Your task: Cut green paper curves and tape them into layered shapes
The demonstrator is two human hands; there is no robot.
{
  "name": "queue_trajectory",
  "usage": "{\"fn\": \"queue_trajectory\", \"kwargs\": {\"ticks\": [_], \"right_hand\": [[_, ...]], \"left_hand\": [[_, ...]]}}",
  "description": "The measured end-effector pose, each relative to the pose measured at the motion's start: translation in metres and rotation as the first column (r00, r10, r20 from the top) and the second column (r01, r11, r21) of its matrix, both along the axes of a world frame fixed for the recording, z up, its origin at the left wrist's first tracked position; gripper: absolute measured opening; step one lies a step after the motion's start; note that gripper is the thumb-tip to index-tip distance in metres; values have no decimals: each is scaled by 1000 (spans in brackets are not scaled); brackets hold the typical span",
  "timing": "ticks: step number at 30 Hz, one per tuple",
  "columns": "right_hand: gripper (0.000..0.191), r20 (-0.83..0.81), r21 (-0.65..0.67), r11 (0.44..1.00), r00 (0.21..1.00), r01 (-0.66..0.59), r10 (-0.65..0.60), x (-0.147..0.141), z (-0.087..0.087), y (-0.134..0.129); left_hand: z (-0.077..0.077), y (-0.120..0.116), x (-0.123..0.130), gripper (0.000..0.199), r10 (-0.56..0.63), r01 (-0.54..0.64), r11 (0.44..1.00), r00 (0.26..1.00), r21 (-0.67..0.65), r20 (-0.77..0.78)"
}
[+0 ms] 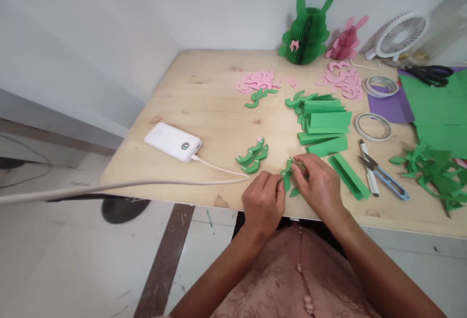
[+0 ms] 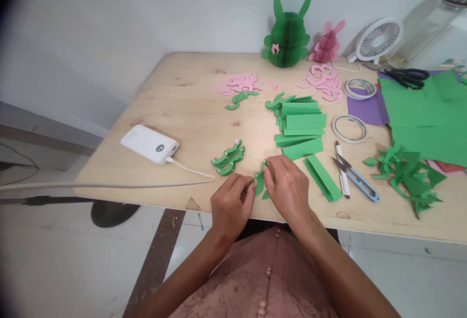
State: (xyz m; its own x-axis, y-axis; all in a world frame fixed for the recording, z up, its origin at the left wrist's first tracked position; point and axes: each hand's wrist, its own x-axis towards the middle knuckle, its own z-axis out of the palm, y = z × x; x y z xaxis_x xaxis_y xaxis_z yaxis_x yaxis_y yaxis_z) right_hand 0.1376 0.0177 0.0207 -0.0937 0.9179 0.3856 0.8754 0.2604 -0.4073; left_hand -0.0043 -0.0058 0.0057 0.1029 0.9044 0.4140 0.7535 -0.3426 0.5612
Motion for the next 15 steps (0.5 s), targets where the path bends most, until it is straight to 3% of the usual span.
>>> {"fn": "queue_trajectory", "kwargs": {"ticks": [7, 15], "right_hand": [[15, -38, 148, 980, 989, -135, 142, 1, 5, -35], [21, 75, 64, 987, 987, -147, 142, -5, -5, -60]], "left_hand": [[0, 0, -1, 16, 15, -14, 1000, 999, 10, -48], [3, -1, -3, 14, -4, 3, 999, 1000, -44, -20]]}}
